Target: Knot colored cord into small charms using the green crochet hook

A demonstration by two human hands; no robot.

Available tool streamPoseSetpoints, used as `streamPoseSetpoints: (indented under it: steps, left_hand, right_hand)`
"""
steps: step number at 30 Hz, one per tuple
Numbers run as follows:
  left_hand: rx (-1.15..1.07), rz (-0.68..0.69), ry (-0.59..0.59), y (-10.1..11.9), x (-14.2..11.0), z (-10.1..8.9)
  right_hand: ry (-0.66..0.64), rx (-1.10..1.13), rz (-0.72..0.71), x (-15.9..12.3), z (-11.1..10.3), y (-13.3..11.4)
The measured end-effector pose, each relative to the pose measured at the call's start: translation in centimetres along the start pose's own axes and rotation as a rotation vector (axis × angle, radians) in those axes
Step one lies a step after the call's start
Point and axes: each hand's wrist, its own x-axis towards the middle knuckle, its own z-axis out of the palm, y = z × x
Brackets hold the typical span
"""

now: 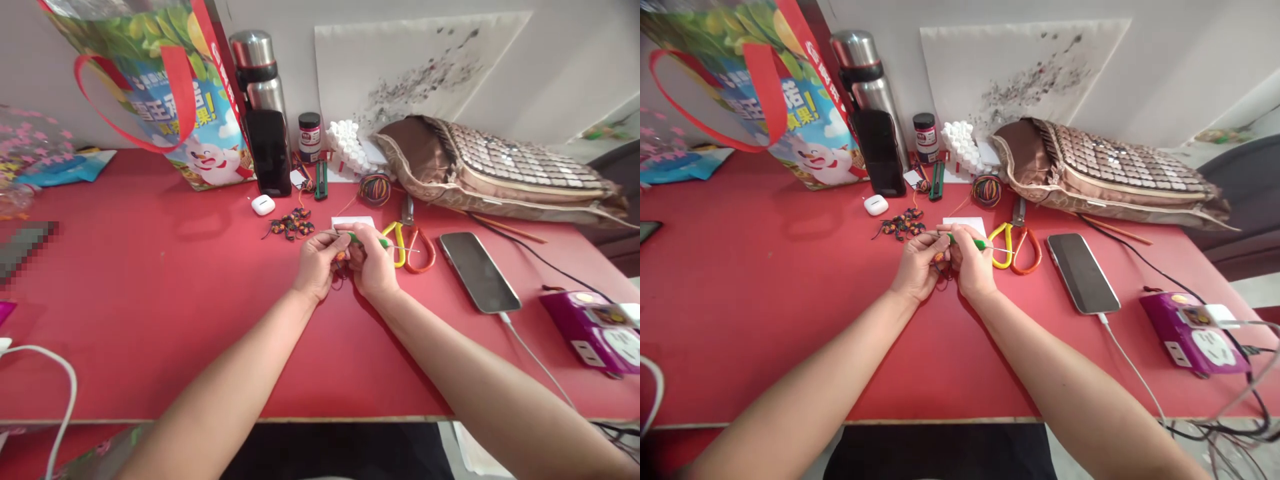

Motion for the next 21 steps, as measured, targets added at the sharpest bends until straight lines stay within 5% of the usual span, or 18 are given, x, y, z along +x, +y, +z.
streamPoseSetpoints:
  steps: [15,21]
  left_hand:
    - [0.109,-0.097,0.01,1.0,-0.9,-0.2]
    - [0.162,0.025,-0.043,0.7,-1.0,0.2]
  right_hand:
    - [0.006,-0.072,0.026,-0.9,0.3,-0.5]
    - [0.014,-0.077,0.031,-1.2,-0.1,0.0]
